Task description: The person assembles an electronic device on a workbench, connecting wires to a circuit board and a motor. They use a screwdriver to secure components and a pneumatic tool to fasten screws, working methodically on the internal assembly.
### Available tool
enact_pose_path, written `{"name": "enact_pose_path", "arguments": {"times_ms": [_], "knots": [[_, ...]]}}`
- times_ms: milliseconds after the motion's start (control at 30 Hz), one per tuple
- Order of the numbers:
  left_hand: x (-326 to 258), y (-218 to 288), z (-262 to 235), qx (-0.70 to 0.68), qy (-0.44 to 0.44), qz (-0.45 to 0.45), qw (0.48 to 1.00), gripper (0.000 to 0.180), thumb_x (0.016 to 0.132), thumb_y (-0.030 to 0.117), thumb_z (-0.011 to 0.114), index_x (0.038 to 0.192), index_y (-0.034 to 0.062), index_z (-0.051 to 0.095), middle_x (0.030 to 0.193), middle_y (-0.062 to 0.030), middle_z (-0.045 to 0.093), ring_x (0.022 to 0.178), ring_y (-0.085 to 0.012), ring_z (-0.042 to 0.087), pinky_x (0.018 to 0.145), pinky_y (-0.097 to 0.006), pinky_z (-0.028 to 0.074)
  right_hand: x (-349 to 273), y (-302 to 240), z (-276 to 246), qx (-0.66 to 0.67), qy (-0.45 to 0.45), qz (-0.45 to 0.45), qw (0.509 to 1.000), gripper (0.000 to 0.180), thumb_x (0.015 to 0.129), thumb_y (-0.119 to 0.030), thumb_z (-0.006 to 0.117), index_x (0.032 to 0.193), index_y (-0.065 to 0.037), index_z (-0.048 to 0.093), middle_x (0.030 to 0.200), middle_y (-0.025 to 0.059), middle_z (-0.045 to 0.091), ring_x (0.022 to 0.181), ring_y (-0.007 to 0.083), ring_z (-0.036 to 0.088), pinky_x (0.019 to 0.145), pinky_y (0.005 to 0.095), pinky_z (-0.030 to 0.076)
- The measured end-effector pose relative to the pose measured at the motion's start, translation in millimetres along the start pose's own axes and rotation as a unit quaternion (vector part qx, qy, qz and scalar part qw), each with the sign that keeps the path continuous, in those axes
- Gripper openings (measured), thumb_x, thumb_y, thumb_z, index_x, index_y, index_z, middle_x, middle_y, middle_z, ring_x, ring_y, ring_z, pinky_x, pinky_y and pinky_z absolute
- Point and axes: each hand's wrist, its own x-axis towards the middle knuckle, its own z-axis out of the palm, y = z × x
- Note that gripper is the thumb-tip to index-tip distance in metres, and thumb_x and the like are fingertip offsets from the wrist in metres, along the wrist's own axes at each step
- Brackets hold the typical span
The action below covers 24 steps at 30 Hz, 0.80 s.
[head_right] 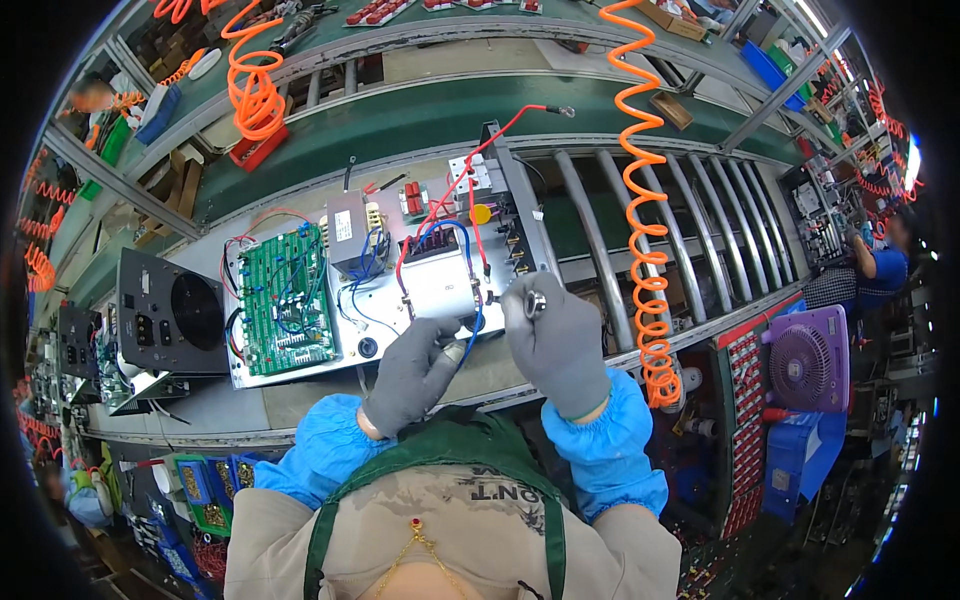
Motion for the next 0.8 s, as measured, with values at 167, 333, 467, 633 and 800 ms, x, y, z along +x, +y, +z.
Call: {"name": "enact_pose_path", "arguments": {"times_ms": [167, 333, 467, 633, 800], "knots": [[-4.9, -7.0, 0.0, 0.011, -0.048, -0.020, 0.999, 0.023, 0.085, 0.019, 0.062, 0.103, 0.0051, 0.059, 0.089, -0.0121, 0.061, 0.072, -0.0249, 0.063, 0.066, -0.036, 0.050, 6.7, 12.1, 13.7, 0.013, -0.054, 0.048, 0.997, 0.011, 0.085, -0.013, 0.063, 0.091, -0.006, 0.058, 0.067, 0.0129, 0.061, 0.058, 0.0287, 0.063, 0.050, 0.0346, 0.047], [17.4, -3.3, -18.4, 0.082, 0.060, 0.100, 0.990, 0.023, 0.081, 0.013, 0.062, 0.103, 0.0065, 0.060, 0.089, -0.0120, 0.060, 0.080, -0.0285, 0.061, 0.069, -0.039, 0.049, 16.5, 8.3, 6.0, -0.008, -0.125, 0.049, 0.991, 0.010, 0.084, -0.013, 0.063, 0.091, -0.008, 0.059, 0.065, 0.0135, 0.060, 0.057, 0.0298, 0.062, 0.050, 0.0362, 0.046], [56.7, 2.5, -30.1, 0.211, 0.053, 0.239, 0.946, 0.032, 0.073, 0.006, 0.062, 0.105, 0.0048, 0.060, 0.104, -0.0129, 0.057, 0.098, -0.0304, 0.055, 0.084, -0.041, 0.044, 29.0, 9.9, 0.4, -0.021, -0.160, 0.034, 0.986, 0.011, 0.084, -0.009, 0.059, 0.092, -0.003, 0.061, 0.065, 0.0090, 0.063, 0.059, 0.0151, 0.065, 0.056, 0.0290, 0.050], [73.5, -12.9, -14.2, 0.272, -0.002, 0.227, 0.935, 0.042, 0.072, 0.015, 0.062, 0.113, 0.0073, 0.056, 0.113, -0.0109, 0.055, 0.107, -0.0297, 0.052, 0.090, -0.042, 0.042, 53.0, 9.1, 3.8, -0.011, -0.180, 0.032, 0.983, 0.019, 0.085, -0.025, 0.060, 0.089, -0.006, 0.059, 0.064, 0.0152, 0.060, 0.062, 0.0348, 0.061, 0.055, 0.0420, 0.046], [75.4, -12.2, -17.0, 0.286, -0.040, 0.210, 0.934, 0.049, 0.071, 0.021, 0.063, 0.118, 0.0078, 0.053, 0.118, -0.0105, 0.054, 0.110, -0.0286, 0.051, 0.093, -0.042, 0.041, 67.0, -2.3, 3.9, -0.016, -0.199, 0.057, 0.978, 0.021, 0.086, -0.027, 0.058, 0.090, -0.006, 0.058, 0.065, 0.0166, 0.060, 0.065, 0.0365, 0.061, 0.057, 0.0446, 0.047]]}}
